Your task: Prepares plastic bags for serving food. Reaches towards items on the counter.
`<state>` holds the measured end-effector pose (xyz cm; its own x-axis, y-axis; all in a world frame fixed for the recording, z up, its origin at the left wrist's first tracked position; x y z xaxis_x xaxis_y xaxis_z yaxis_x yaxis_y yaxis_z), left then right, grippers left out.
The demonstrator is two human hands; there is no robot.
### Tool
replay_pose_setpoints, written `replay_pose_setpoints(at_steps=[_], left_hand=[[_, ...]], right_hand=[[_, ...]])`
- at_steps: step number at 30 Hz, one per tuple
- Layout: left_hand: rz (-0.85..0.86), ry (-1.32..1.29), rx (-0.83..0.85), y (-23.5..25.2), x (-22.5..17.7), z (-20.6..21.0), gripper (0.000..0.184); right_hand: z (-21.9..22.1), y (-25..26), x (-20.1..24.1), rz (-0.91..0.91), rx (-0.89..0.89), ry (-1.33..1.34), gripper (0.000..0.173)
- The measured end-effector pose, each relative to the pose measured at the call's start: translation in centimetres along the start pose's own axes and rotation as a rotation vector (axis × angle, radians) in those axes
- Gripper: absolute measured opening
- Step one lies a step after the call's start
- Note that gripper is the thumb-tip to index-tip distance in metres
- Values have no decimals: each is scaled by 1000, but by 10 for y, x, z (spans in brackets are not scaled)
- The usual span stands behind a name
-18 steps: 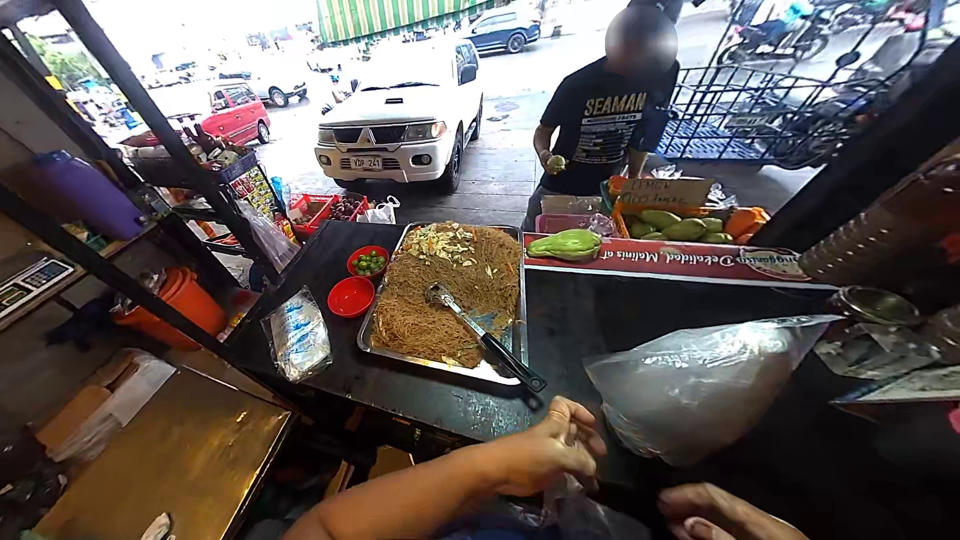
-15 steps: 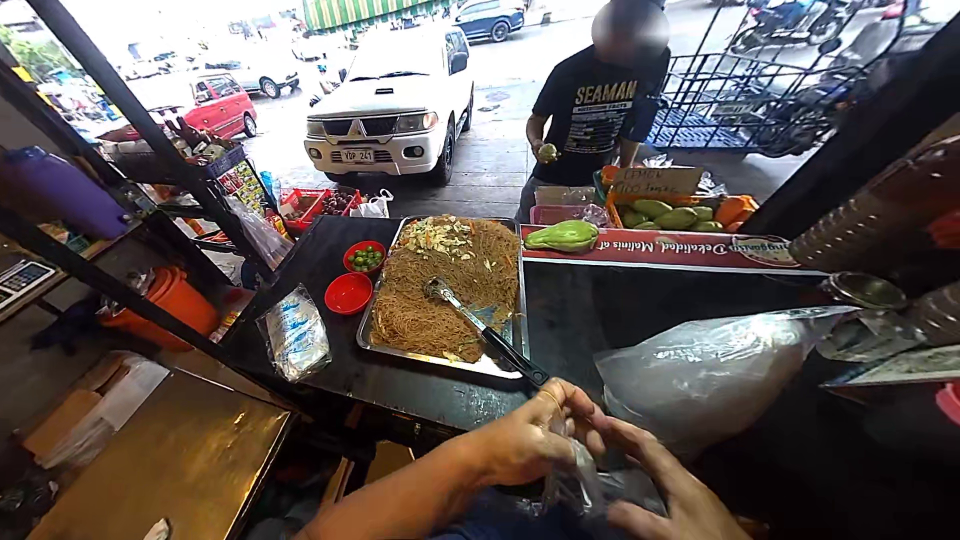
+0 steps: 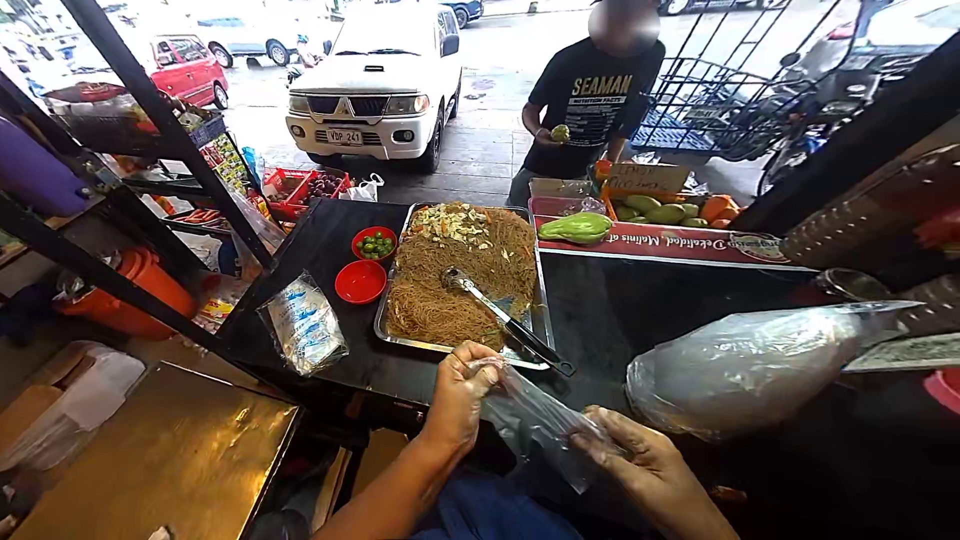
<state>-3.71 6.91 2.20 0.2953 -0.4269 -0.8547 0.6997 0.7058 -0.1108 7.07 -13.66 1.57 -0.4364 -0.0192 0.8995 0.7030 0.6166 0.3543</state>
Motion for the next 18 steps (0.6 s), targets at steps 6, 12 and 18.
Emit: replay_pose_setpoints(at_steps=[6, 12, 18], left_hand=[[405, 303, 70, -6, -11, -19, 11], [488, 559, 254, -13, -5, -19, 15], [319, 527, 364, 0, -14, -37, 28]], right_hand=[[12, 13, 2, -12, 146, -14, 75], [58, 30, 32, -215, 67, -11, 31], [21, 30, 36, 108, -51, 98, 19]])
Point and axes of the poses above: each hand's wrist, its own y-axis towards the middle knuckle, its own z-axis out of the palm, x = y × z, the point moved 1 cm from there along y, towards the middle knuckle, and after that the axes turned 12 degrees about -x, right-handed, at the moved point
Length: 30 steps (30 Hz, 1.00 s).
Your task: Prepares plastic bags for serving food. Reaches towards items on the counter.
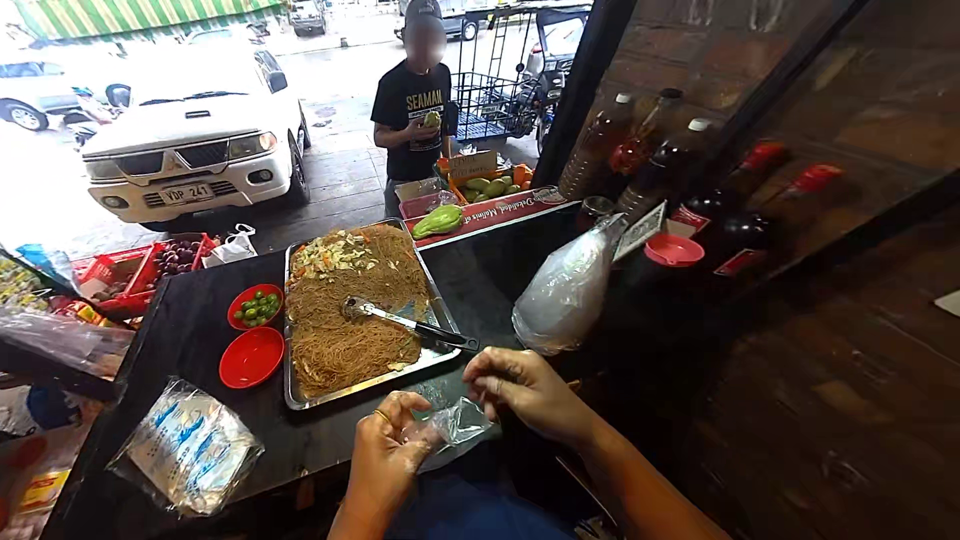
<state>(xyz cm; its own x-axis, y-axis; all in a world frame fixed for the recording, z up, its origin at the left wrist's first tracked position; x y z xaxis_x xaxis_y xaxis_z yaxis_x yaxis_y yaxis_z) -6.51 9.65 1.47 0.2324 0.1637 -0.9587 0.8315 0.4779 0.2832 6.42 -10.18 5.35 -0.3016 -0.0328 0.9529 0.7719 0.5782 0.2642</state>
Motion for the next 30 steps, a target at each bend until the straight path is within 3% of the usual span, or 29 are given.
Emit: replay_pose_setpoints(at_steps=[2, 3, 5, 6, 7, 10, 11, 14, 18, 19, 21, 22, 23, 24, 27, 30], left_hand=[[20, -65, 10, 0, 3, -3, 19], [30, -87, 12, 1, 3, -4, 11], [52, -52, 12, 3, 0, -1, 4], [57, -16, 19, 3, -1, 2, 10], [65, 15, 30, 2, -2, 5, 16], [82, 39, 89, 3, -1, 7, 19], [68, 35, 105, 4, -2, 6, 16], [52, 38, 114, 6, -5, 0, 8], [125, 77, 104, 9, -6, -1, 20], [125, 81, 101, 10, -7, 1, 19], [110, 62, 82, 8, -8, 8, 12], [103, 42, 71, 6, -8, 11, 9], [101, 21, 66, 5, -6, 15, 8], [102, 2, 56, 5, -5, 18, 9], [97, -17, -15, 5, -1, 24, 21], [76, -16, -10, 2, 1, 28, 27]], right_hand=[[-5, -3, 0, 99, -54, 70, 16], [-5, -5, -1, 66, -37, 99, 18], [6, -10, -2, -74, 72, 68, 66], [15, -13, -2, -135, 118, 29, 81], [23, -15, -3, -177, 136, -13, 79], [32, -12, -11, -167, 12, -65, 22], [26, -10, -9, -93, -24, -19, 14], [5, -8, -7, 88, -62, 144, 12], [-2, -12, -17, 105, -32, 184, 12], [-1, -11, -19, 44, -32, 162, 21], [3, -9, -21, -87, 19, 102, 69], [5, -8, -21, -131, 66, 82, 82], [8, -7, -19, -145, 105, 82, 81], [11, -7, -18, -136, 122, 94, 67], [15, -11, -23, -95, 58, 153, 10], [9, -13, -28, -41, 1, 157, 17]])
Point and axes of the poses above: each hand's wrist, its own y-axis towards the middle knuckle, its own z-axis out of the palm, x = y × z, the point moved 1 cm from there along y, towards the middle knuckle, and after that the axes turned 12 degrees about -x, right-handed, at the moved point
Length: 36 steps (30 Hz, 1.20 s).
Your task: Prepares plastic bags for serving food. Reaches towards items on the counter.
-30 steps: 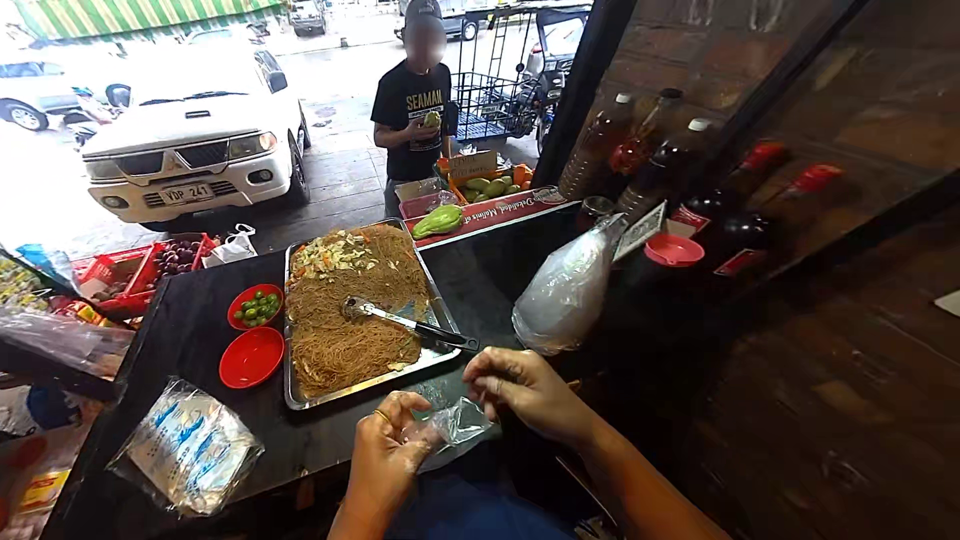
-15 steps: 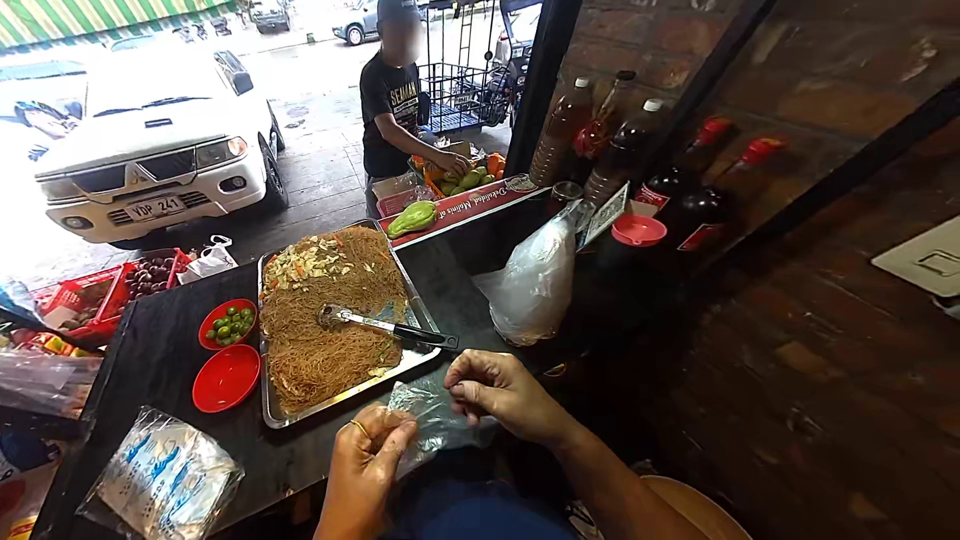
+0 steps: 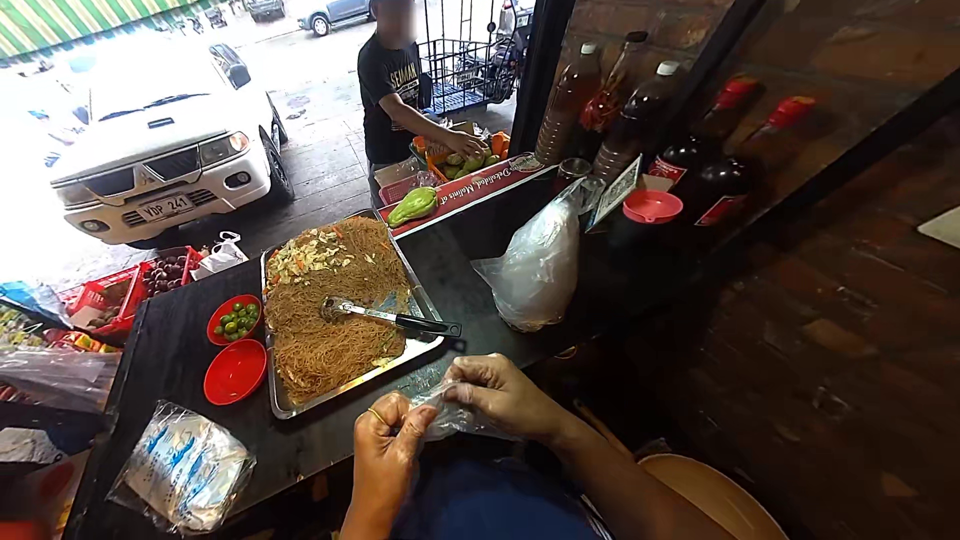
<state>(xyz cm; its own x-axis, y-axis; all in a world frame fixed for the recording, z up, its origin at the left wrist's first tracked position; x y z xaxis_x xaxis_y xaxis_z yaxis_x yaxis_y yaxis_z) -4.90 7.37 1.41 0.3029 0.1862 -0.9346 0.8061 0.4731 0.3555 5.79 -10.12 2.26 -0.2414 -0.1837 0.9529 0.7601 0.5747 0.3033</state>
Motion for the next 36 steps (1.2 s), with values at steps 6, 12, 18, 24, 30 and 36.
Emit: replay_pose_setpoints(at_steps=[6, 12, 18, 24, 30, 36], left_hand=[[-90, -46, 54, -3, -1, 5, 12], [-74, -92, -51, -4, 4, 5, 26], [-150, -112, 12, -4, 1, 4, 15], [-127, -183, -46, -3, 5, -1, 7], [-382, -570, -106, 5, 1, -6, 23], [-574, -1058, 137, 6, 13, 8, 10]], right_hand=[[-1, -5, -10, -65, -68, -163, 38], [4, -11, -4, 10, -126, -60, 7], [10, -6, -6, -24, -294, -158, 23], [1, -5, -6, -127, 37, 15, 22], [-24, -5, -18, -68, 249, -37, 17], [-35, 4, -11, -20, 9, 266, 24]])
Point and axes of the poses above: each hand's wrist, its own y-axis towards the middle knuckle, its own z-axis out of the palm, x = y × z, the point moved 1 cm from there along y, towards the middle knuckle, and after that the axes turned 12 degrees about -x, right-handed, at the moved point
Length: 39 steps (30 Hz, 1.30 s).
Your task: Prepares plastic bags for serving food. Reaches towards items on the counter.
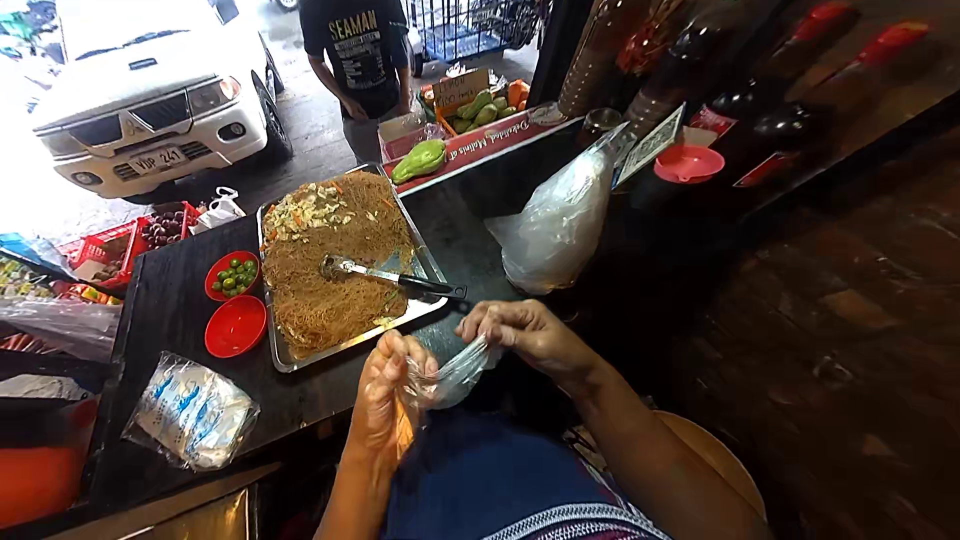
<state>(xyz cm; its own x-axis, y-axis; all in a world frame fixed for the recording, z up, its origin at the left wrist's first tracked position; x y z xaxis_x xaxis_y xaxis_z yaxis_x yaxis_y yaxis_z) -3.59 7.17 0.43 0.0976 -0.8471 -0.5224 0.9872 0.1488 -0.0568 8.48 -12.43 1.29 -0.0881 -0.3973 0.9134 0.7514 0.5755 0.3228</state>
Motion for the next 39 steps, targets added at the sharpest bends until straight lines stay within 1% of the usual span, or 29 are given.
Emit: replay_pose_setpoints(at_steps=[2, 4, 5, 7, 9, 11, 12, 13, 14, 15, 17, 18, 20, 21, 22, 23, 24, 25, 26, 27, 28, 29, 31, 32, 34, 35, 36, 37, 39], left_hand=[[-67, 34, -10, 2, 12, 0, 10], [-97, 153, -30, 5, 21, -1, 13], [-109, 222, -34, 8, 24, -3, 14], [-144, 363, 8, 14, 29, -5, 20], [-155, 495, 132, 20, 32, -4, 32], [-108, 622, 300, 25, 31, 3, 45], [-65, 673, 344, 27, 31, 9, 43], [-24, 703, 355, 29, 30, 18, 30], [-11, 680, 369, 33, 28, 27, 14], [-31, 591, 401, 36, 24, 33, 9], [-101, 296, 498, 43, 14, 40, 10], [-122, 185, 557, 46, 11, 44, 15], [-166, 68, 665, 54, 11, 57, 25], [-180, 49, 685, 56, 16, 67, 21], [-184, 29, 682, 59, 23, 78, 17], [-172, 17, 680, 63, 30, 89, 16], [-136, 21, 654, 68, 36, 98, 15], [-86, 18, 584, 74, 43, 107, 14], [-48, -24, 518, 81, 49, 120, 17], [-38, -95, 407, 90, 56, 133, 19], [-48, -177, 246, 99, 64, 143, 18], [-61, -244, 77, 112, 73, 147, 19], [-101, -280, -135, 138, 94, 131, 26], [-126, -257, -234, 147, 106, 118, 30], [-177, -196, -435, 156, 134, 91, 34], [-191, -170, -533, 156, 147, 78, 34], [-207, -146, -612, 155, 158, 65, 34], [-224, -89, -679, 155, 166, 56, 34], [-228, 40, -747, 155, 177, 47, 34]], right_hand=[[1, 2, 4, 56, -133, 173, 21], [-3, 3, 9, 102, -267, 297, 21], [-5, 3, 11, 104, -309, 346, 21], [-11, 2, 14, 107, -310, 383, 20], [-15, 0, 15, 79, -289, 258, 19], [-19, 0, 19, 32, -228, 44, 17], [-21, -1, 21, 11, -181, -21, 16], [-23, -1, 23, 4, -137, -63, 16], [-28, -2, 27, 20, -89, -93, 15], [-35, -3, 34, 53, -31, -118, 16], [-59, -8, 50, 102, 135, -135, 22], [-72, -12, 59, 84, 224, -99, 26], [-92, -15, 77, -30, 374, 68, 31], [-97, -14, 88, -74, 410, 141, 32], [-100, -12, 102, -99, 404, 180, 30], [-103, -8, 118, -110, 347, 187, 25], [-105, -4, 134, -107, 219, 161, 20], [-107, 4, 150, -105, 59, 89, 19], [-112, 18, 162, -123, -58, -26, 18], [-123, 38, 169, -143, -122, -193, 17], [-135, 63, 167, -161, -177, -348, 18], [-151, 87, 155, -180, -217, -426, 20], [-188, 122, 105, -169, -247, -351, 21], [-202, 124, 82, -80, -281, -284, 20], [-203, 104, 61, 244, -438, -308, 16], [-203, 96, 47, 351, -488, -313, 15], [-209, 87, 28, 407, -487, -277, 14], [-215, 76, 8, 405, -467, -247, 11], [-218, 57, -18, 364, -515, -233, 14]])
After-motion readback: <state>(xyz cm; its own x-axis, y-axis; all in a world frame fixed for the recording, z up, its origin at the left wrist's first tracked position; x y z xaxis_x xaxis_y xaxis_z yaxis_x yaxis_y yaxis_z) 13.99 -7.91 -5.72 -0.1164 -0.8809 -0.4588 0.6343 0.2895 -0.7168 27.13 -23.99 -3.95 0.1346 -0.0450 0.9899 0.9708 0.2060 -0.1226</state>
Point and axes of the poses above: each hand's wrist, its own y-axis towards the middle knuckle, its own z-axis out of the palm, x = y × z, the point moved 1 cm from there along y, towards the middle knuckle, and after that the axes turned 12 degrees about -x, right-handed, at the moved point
